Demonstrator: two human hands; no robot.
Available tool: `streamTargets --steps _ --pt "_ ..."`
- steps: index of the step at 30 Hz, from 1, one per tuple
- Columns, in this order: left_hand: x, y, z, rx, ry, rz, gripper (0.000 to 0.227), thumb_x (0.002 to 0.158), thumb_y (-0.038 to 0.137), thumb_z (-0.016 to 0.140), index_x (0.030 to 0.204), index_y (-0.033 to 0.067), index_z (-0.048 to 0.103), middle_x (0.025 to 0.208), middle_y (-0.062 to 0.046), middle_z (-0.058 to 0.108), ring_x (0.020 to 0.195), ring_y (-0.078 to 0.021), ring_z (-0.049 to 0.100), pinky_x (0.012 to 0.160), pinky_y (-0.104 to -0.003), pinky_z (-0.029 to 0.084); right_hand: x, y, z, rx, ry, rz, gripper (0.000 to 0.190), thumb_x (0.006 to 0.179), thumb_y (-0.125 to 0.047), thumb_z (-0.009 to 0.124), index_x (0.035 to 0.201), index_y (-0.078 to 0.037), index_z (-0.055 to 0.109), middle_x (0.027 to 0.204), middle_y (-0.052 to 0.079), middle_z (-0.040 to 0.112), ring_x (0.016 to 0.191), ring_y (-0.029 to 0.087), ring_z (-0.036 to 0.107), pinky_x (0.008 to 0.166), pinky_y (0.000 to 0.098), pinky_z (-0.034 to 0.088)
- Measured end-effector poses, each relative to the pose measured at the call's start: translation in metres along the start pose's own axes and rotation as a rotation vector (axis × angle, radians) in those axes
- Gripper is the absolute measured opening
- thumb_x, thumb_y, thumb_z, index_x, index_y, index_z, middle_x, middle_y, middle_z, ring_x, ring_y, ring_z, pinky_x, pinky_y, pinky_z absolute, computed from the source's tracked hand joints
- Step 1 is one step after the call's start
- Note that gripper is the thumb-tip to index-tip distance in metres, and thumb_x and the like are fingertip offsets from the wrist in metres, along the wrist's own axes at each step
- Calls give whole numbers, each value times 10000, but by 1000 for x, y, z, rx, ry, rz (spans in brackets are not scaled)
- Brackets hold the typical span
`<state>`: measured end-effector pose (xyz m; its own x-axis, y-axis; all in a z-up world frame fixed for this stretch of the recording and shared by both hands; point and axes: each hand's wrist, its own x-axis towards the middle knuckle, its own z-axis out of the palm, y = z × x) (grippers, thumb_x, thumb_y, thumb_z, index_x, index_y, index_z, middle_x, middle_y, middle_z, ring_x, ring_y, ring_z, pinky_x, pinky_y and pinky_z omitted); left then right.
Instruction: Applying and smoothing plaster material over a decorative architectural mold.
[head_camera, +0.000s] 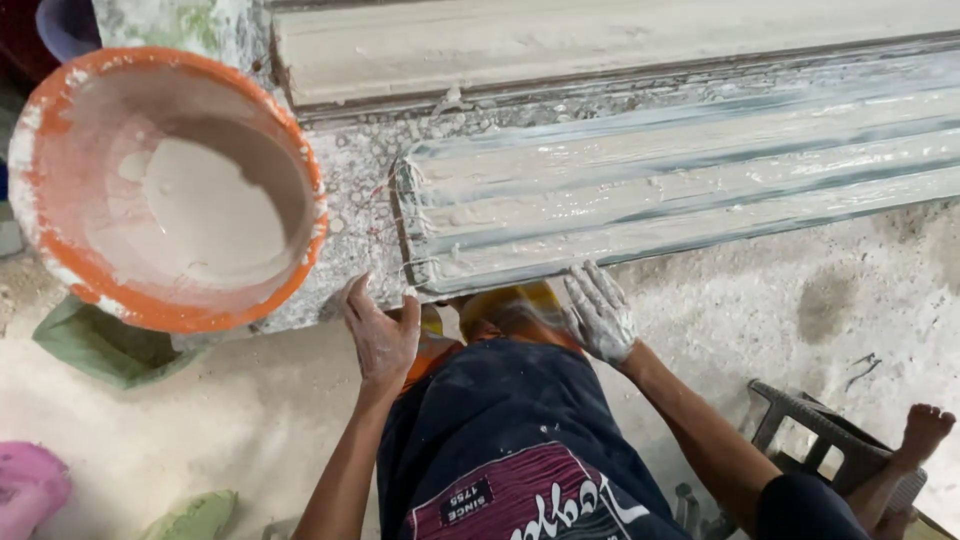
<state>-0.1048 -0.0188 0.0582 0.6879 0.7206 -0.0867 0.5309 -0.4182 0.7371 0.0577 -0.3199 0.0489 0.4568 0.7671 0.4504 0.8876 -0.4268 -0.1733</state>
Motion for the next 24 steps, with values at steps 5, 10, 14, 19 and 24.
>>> streamTargets --steps 5,10,14,19,24 --pt "1 -9 8 61 135 180 658 813 299 730 1381 42 519 1335 -215 480 1212 -459 555 1002 -601 479 -34 33 -14 -118 -189 243 458 1000 -256 596 1336 48 657 1393 302 612 1307 457 567 1091 536 446" --pt "7 0 0 110 157 272 629 815 269 734 1356 10 544 1317 -248 498 1213 -471 547 1034 -590 444 -8 56 -49 -156 154 337 399 1061 -174 492 1322 86 646 1374 271 634 1253 445 611 1054 500 489" --pt "9 30 -8 64 147 255 578 993 466 605 1369 31 547 1324 -242 505 1178 -456 553 1042 -615 419 -18 86 -20 -115 21 698 151 1004 -224 727 1037 -95 799 1108 145 763 1034 357 722 860 438 609" --pt "19 32 -7 111 177 334 500 918 338 658 1319 46 595 1458 -240 519 1323 -421 550 1025 -542 450 44 81 -10 -60 166 702 113 994 -259 757 1012 -147 761 860 68 732 795 280 721 691 392 583" --pt "32 53 -12 71 190 380 514 793 143 724 1279 15 612 1435 -288 540 1329 -465 542 1021 -562 454 117 70 -13 646 -115 1405 380 991 -483 640 817 -153 710 634 43 605 607 196 611 688 426 491"
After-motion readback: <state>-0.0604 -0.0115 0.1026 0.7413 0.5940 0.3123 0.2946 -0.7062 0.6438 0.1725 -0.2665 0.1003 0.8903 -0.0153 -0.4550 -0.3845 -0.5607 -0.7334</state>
